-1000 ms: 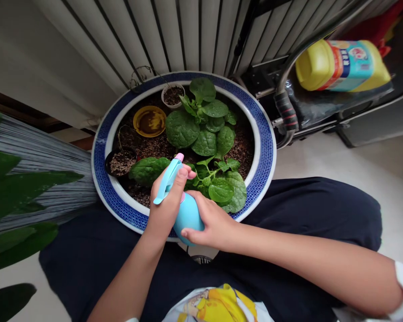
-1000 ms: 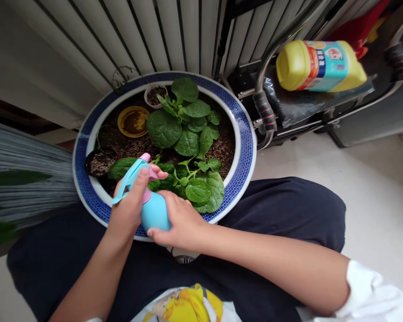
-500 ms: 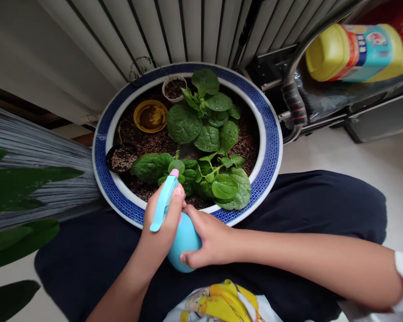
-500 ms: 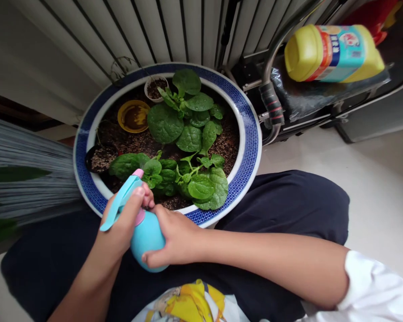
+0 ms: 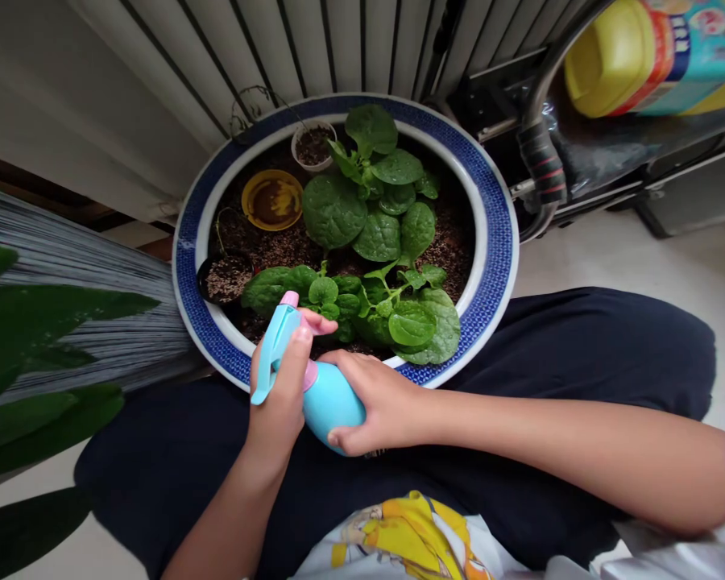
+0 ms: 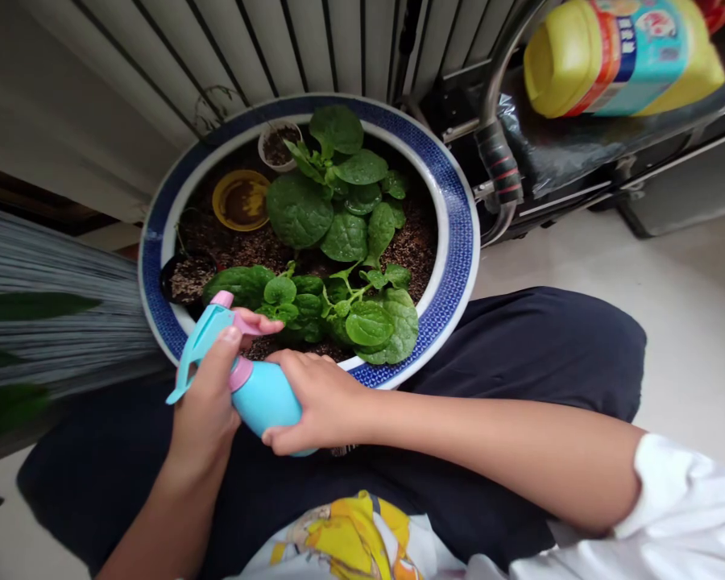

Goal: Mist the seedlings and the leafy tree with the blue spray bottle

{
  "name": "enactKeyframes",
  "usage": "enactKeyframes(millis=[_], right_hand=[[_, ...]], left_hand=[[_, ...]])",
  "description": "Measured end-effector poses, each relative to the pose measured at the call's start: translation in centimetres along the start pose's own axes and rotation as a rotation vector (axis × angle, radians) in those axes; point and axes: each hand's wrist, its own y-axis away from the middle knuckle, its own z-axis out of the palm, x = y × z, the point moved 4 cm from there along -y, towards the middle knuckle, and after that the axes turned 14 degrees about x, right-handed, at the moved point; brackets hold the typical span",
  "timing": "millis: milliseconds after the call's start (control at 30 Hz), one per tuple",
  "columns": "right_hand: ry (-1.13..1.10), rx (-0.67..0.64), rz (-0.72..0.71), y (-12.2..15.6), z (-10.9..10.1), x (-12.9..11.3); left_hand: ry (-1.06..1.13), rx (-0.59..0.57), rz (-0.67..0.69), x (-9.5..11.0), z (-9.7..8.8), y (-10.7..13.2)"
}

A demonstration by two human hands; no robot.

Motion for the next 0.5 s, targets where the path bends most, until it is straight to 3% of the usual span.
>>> enactKeyframes(millis=[200,367,500], right_hand=[[0.012,-0.004,0.039,0.1,-0.5,0.1],[0.025,-0.004,0.01,-0.1,-1.2,0.2],[0.077,-0.008,-0.044,-0.1,-1.5,0.4]], left_hand=[[-0.037,-0.088,-0.057,-0.3,0.6,-0.1],[-0.006,-0.031,-0.012,-0.1,0.8,-0.1],[0.117,-0.077,-0.045,-0.3,1.1,0.1]])
